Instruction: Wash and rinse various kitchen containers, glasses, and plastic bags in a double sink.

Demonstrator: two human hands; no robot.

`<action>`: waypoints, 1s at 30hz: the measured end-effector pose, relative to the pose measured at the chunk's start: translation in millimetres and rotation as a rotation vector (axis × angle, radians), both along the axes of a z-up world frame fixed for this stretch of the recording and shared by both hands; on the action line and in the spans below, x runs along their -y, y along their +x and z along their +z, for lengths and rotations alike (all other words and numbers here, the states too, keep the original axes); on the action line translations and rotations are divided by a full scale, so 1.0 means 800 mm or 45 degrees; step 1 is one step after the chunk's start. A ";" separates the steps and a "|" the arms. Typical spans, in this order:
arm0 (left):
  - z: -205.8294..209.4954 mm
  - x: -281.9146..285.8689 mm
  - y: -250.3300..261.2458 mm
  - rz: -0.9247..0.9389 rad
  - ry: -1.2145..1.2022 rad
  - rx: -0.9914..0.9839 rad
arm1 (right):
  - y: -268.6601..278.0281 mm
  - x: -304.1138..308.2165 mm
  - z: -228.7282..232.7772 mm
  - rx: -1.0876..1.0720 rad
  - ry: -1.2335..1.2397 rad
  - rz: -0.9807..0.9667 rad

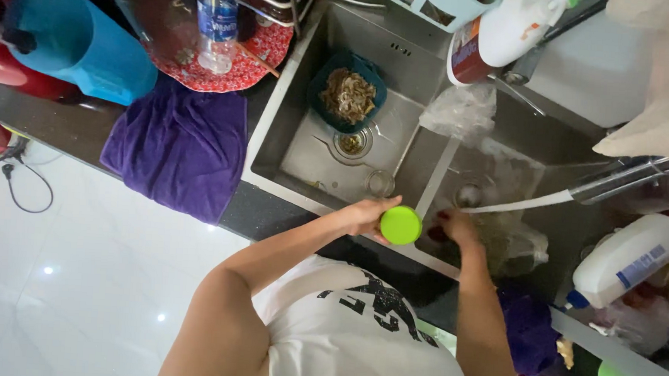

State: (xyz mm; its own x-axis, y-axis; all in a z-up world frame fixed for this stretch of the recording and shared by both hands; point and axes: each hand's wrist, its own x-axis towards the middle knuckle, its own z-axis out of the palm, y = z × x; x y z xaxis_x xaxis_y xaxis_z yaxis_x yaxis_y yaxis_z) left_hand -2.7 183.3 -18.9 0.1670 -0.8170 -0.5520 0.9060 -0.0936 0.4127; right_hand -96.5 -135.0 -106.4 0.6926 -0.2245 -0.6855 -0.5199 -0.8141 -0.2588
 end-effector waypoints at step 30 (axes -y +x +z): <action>0.019 -0.382 0.269 1.975 0.704 0.701 | -0.042 0.036 0.102 0.402 0.989 -1.229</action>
State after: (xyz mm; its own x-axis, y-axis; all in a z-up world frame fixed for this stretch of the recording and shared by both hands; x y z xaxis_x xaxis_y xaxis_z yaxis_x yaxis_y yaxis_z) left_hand 212.6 488.6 -4.0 0.7980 0.5217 -0.3018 0.0591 0.4306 0.9006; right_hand -130.1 -164.0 -25.2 0.6293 -0.3414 -0.6982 -0.6423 0.2773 -0.7145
